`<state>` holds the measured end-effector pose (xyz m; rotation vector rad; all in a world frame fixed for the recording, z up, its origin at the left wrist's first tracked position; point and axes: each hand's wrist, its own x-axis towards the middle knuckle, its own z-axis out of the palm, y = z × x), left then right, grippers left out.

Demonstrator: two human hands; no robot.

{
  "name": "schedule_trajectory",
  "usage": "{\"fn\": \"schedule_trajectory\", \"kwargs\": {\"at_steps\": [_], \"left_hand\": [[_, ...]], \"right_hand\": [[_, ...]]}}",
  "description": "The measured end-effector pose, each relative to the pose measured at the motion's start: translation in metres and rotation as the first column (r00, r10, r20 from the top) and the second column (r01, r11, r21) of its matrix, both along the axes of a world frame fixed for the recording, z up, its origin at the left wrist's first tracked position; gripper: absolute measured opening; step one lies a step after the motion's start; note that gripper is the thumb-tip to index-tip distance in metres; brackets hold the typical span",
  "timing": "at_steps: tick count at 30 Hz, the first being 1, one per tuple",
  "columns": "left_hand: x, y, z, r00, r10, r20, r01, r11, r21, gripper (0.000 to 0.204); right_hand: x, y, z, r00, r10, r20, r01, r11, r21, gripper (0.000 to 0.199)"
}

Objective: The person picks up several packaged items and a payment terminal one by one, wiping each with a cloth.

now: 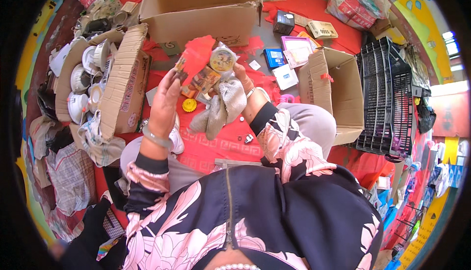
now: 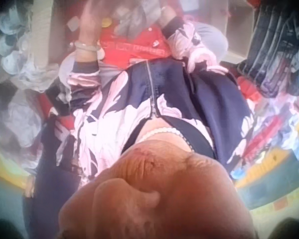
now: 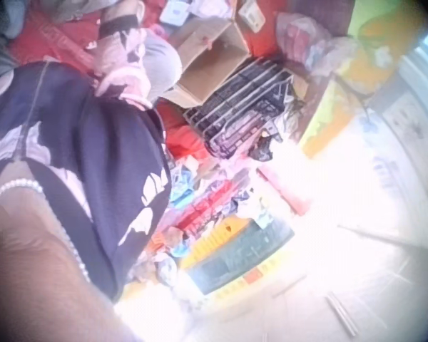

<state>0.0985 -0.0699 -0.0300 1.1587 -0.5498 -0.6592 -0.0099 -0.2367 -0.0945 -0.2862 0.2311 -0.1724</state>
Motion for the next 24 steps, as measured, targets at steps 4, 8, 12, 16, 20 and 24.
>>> {"fn": "schedule_trajectory", "kwargs": {"at_steps": [4,8,12,16,20,24], "left_hand": [[-0.012,0.008,0.013,0.887,-0.227,-0.403,0.102,0.946,-0.308,0.038],[-0.026,0.022,0.005,0.867,-0.084,-0.491,-0.119,0.922,-0.369,0.039],[-0.022,0.051,-0.009,0.797,0.033,-0.603,-0.323,0.867,-0.379,0.037],[-0.002,0.077,-0.023,0.766,0.216,-0.606,-0.443,0.859,-0.255,0.033],[0.0,0.087,-0.021,0.786,0.168,-0.595,-0.399,0.873,-0.281,0.034],[-0.002,0.075,-0.027,0.717,0.153,-0.68,-0.441,0.855,-0.272,0.034]], "right_hand": [[-0.017,0.027,0.039,0.983,0.114,0.14,-0.101,0.99,-0.098,0.067],[-0.033,0.03,0.057,0.934,0.3,0.192,-0.3,0.953,-0.028,0.061],[-0.05,0.043,0.062,0.979,0.197,-0.044,-0.201,0.97,-0.139,0.059],[-0.039,0.044,0.066,0.999,0.029,-0.039,-0.044,0.895,-0.445,0.048],[-0.036,0.054,0.072,0.989,-0.11,-0.1,0.015,0.744,-0.668,0.054],[-0.032,0.054,0.064,0.974,-0.225,0.002,0.136,0.582,-0.802,0.055]]}}
